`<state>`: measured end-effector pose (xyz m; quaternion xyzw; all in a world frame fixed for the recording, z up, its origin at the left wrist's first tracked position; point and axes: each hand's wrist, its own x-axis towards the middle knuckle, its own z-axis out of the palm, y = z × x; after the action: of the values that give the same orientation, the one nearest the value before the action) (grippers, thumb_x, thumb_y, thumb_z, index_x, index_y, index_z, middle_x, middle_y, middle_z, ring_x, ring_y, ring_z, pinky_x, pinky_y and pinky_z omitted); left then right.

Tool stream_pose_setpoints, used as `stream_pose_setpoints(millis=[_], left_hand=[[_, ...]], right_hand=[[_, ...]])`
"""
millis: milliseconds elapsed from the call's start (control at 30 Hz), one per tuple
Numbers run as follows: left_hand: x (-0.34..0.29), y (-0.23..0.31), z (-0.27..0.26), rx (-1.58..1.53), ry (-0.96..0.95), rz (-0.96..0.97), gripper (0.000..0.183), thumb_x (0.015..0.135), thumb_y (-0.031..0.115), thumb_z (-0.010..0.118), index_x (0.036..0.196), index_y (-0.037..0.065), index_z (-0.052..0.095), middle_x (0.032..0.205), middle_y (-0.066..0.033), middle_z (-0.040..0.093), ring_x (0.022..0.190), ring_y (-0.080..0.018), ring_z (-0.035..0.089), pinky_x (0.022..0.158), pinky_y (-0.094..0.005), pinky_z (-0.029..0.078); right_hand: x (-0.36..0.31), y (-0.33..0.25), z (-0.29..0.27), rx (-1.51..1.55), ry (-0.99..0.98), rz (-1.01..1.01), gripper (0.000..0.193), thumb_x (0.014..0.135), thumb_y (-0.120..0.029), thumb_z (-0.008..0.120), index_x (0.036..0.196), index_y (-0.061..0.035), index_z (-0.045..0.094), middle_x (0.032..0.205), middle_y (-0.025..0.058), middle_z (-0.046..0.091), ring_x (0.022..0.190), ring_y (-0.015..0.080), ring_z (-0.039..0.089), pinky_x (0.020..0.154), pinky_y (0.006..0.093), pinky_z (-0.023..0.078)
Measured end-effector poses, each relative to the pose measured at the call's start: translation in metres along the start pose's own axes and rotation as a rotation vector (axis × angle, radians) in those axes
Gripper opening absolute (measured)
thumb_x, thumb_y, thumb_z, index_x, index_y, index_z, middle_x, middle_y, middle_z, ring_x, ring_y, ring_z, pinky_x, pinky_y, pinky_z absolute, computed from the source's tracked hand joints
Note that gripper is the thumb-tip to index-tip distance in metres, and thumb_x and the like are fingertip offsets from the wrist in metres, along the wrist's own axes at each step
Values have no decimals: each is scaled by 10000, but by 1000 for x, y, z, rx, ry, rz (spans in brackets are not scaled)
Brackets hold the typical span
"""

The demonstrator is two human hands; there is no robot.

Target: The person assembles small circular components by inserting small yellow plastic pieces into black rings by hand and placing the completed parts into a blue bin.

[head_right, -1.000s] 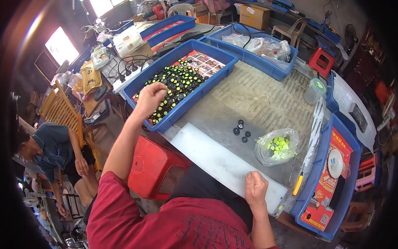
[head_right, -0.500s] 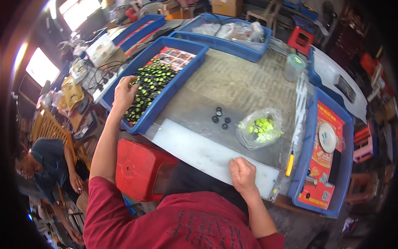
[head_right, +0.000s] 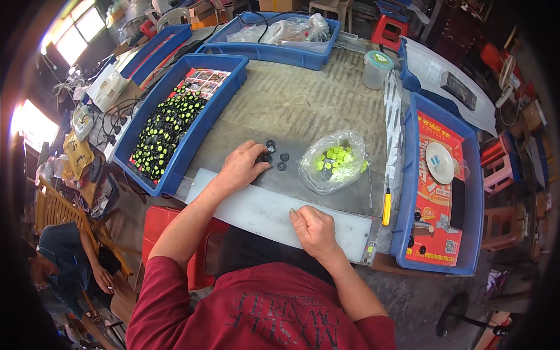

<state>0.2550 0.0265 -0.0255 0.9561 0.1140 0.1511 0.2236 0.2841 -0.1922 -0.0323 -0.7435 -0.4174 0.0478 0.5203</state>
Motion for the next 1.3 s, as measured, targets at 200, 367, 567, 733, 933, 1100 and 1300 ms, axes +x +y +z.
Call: stream_pose_setpoints(millis=[200,367,567,733,933,1100,1300], left_hand=[[2,-1,5,-51,-15,-55,231,695,132,623,898,46,557,837,-106,522,834,-287,515,712,-365,416],[-5,1,0,-125,78,12,209,694,91,626,879,27,552,819,-86,556,754,-235,545,654,-329,430],[-33,31,-10,-1291,-294,-356,219,748,120,628,913,13,534,803,-72,599,635,-91,536,548,-212,423],[-54,48,3,-1686,-429,-426,252,785,155,594,973,1,528,826,-84,594,646,-100,540,555,-199,419],[-60,56,12,-1686,-381,-545,245,816,154,552,982,-27,544,786,-78,598,619,-89,536,547,-193,425],[-62,65,18,-1571,-343,-480,271,837,138,518,1011,-70,519,782,-84,587,642,-105,541,547,-196,430],[-64,71,18,-1619,-370,-495,286,848,133,487,1030,-86,501,823,-110,584,688,-137,561,570,-222,450]], right_hand=[[1,1,-1,-15,-2,-12,236,804,-151,543,624,-10,489,526,111,472,439,242,461,418,321,354],[1,1,0,3,6,-5,227,802,-151,545,633,-11,486,525,109,471,444,244,464,424,319,358],[-2,3,2,61,75,68,138,783,-128,564,830,-5,523,640,92,512,505,196,500,462,290,401],[-2,0,-2,118,64,61,299,742,-54,598,1030,-27,524,778,73,517,568,142,512,493,255,426],[0,4,-1,66,66,-87,337,729,-33,605,1056,-55,527,778,61,517,585,138,521,496,245,431],[-1,2,-2,122,57,-25,270,742,-34,593,1005,-35,534,784,72,522,633,148,555,537,242,456],[-1,0,-1,136,81,64,159,765,-28,566,919,-6,530,780,84,525,649,147,556,550,240,455]])
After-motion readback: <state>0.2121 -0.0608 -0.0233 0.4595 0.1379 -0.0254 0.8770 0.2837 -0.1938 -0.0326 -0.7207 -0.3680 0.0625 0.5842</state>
